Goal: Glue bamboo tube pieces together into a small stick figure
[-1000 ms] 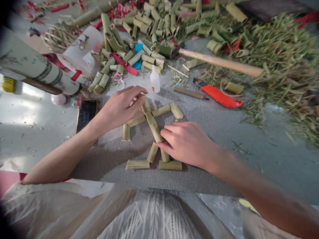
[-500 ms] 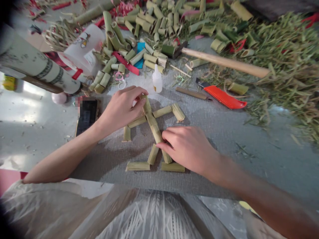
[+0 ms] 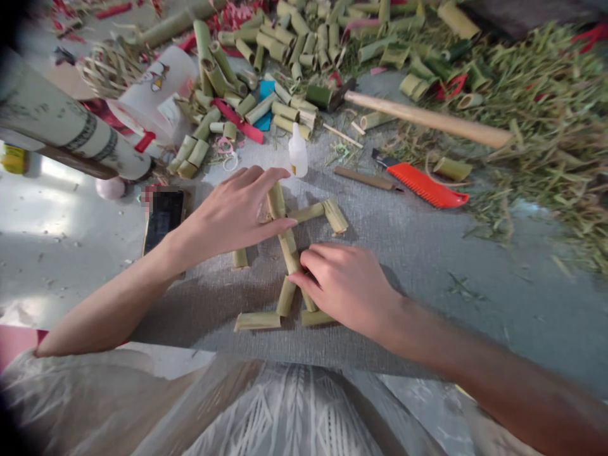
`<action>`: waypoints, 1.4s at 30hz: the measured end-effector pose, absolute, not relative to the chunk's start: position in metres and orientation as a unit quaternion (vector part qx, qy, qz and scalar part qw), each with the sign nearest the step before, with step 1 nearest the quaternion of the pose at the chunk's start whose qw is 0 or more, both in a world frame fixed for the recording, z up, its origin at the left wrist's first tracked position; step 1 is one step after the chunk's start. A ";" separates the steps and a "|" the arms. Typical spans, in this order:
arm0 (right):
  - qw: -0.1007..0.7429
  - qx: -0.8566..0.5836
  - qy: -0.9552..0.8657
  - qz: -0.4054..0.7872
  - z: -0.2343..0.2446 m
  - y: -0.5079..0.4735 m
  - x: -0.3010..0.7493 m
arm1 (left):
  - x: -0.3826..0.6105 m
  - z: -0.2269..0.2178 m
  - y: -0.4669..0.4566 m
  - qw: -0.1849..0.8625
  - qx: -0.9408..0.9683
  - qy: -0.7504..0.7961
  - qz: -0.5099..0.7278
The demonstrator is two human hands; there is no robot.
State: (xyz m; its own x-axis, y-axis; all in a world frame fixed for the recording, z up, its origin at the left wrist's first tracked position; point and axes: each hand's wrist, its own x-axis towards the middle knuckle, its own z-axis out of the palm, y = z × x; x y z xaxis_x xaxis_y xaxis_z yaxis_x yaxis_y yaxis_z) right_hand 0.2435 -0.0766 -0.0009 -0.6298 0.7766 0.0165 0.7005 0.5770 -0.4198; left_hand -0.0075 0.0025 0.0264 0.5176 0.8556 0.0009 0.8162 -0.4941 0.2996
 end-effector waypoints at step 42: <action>0.182 -0.450 -0.845 0.225 -0.010 -0.084 0.230 | -0.022 0.027 0.012 0.128 0.910 0.395 -0.023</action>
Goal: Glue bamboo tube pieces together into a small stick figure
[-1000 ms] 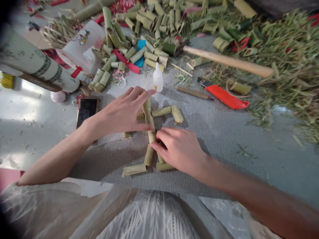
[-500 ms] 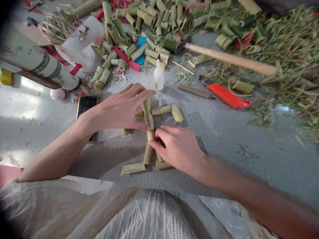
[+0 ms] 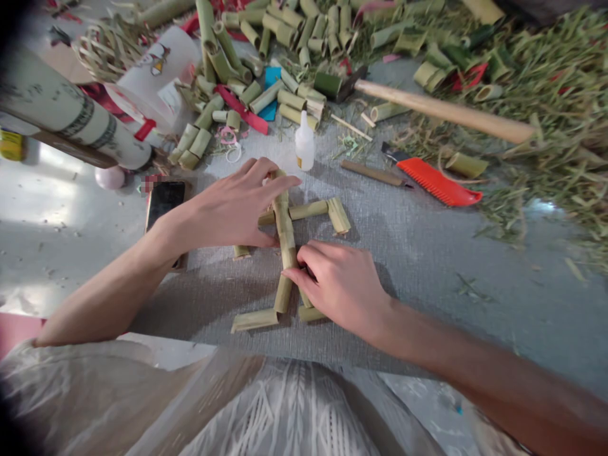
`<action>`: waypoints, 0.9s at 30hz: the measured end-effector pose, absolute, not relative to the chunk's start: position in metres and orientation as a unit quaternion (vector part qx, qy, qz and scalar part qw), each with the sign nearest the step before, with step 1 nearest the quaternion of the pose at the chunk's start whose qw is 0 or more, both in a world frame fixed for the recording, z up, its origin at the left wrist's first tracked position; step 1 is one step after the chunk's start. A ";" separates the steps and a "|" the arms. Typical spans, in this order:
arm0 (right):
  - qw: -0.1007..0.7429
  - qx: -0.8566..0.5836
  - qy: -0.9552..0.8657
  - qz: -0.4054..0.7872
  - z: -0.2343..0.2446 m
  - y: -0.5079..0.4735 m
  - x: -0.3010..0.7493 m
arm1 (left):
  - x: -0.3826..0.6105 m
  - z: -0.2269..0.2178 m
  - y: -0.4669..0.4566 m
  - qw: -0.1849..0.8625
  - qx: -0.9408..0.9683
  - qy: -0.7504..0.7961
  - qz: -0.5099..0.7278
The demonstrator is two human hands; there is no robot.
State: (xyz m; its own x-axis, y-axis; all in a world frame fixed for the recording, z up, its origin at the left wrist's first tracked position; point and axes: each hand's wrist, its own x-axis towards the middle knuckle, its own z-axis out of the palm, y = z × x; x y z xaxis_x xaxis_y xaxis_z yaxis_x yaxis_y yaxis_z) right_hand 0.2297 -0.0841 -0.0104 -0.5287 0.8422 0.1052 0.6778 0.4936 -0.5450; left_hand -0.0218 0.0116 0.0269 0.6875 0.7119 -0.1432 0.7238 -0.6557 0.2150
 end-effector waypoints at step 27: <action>0.219 -0.429 -0.826 0.294 -0.021 -0.085 0.237 | -0.025 0.025 0.016 0.145 0.895 0.422 0.026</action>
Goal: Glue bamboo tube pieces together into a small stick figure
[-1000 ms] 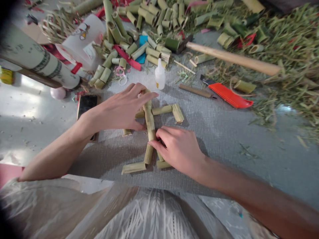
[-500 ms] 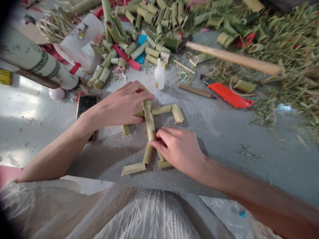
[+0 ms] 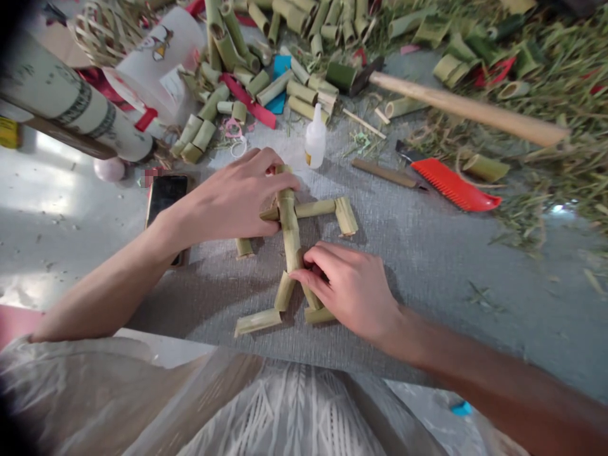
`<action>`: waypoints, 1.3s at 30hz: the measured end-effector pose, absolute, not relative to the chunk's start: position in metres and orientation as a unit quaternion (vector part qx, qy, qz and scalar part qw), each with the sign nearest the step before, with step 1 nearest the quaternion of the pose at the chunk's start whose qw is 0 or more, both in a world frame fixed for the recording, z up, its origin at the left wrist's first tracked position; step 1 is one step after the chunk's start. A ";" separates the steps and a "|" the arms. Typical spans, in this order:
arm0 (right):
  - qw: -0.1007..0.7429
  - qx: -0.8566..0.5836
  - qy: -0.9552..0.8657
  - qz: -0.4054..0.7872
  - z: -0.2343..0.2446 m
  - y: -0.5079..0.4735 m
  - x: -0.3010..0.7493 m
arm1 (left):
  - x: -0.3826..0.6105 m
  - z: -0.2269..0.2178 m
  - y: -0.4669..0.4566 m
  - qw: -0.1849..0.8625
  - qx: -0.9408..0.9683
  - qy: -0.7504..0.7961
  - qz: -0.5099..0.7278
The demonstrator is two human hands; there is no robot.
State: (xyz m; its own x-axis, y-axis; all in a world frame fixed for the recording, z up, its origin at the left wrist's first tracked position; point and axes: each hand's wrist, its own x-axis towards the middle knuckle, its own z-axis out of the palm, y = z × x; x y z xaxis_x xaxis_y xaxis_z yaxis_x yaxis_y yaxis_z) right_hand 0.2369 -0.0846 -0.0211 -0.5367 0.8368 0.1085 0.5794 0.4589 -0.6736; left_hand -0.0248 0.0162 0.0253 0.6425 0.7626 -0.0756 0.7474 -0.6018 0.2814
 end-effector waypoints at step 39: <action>0.198 -0.448 -0.828 0.274 -0.021 -0.084 0.234 | -0.026 0.028 0.016 0.129 0.898 0.419 0.013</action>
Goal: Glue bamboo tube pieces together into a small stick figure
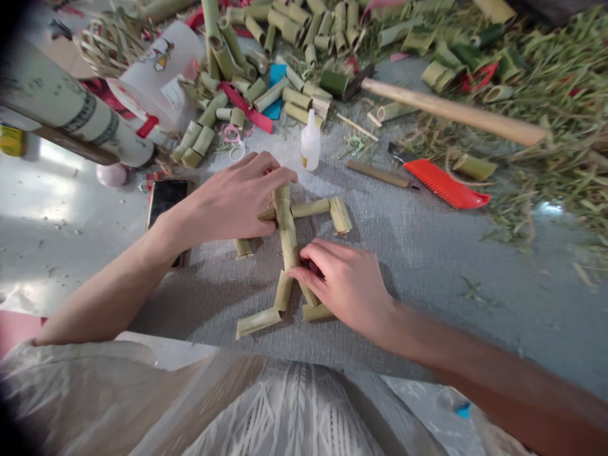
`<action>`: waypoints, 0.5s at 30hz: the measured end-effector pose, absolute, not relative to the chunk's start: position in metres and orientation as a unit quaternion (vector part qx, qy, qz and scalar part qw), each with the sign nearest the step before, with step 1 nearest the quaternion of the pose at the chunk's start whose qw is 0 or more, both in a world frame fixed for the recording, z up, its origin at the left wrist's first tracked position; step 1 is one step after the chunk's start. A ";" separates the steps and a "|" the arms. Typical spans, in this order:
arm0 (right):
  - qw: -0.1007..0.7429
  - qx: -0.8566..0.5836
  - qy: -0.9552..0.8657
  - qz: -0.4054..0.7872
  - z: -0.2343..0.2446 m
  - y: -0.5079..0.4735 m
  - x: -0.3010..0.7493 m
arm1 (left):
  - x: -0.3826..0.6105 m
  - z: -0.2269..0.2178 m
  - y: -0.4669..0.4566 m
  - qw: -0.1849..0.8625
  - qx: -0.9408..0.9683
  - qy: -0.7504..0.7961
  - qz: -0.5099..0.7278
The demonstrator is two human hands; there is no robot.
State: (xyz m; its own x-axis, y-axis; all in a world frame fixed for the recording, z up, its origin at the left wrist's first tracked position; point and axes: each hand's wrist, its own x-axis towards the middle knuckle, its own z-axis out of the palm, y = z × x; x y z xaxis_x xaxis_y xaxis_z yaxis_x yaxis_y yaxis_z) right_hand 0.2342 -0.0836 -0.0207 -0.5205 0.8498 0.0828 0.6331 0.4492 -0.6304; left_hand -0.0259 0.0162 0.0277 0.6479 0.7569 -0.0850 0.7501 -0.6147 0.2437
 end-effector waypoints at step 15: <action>0.196 -0.449 -0.830 0.267 -0.020 -0.083 0.234 | -0.026 0.028 0.016 0.122 0.900 0.417 0.018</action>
State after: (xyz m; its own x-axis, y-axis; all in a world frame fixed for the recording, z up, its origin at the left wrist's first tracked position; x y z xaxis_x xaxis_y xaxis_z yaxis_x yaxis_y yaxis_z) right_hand 0.2337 -0.0830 -0.0197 -0.5193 0.8503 0.0858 0.6402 0.4536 -0.6200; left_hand -0.0255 0.0159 0.0281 0.6514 0.7556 -0.0694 0.7467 -0.6221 0.2355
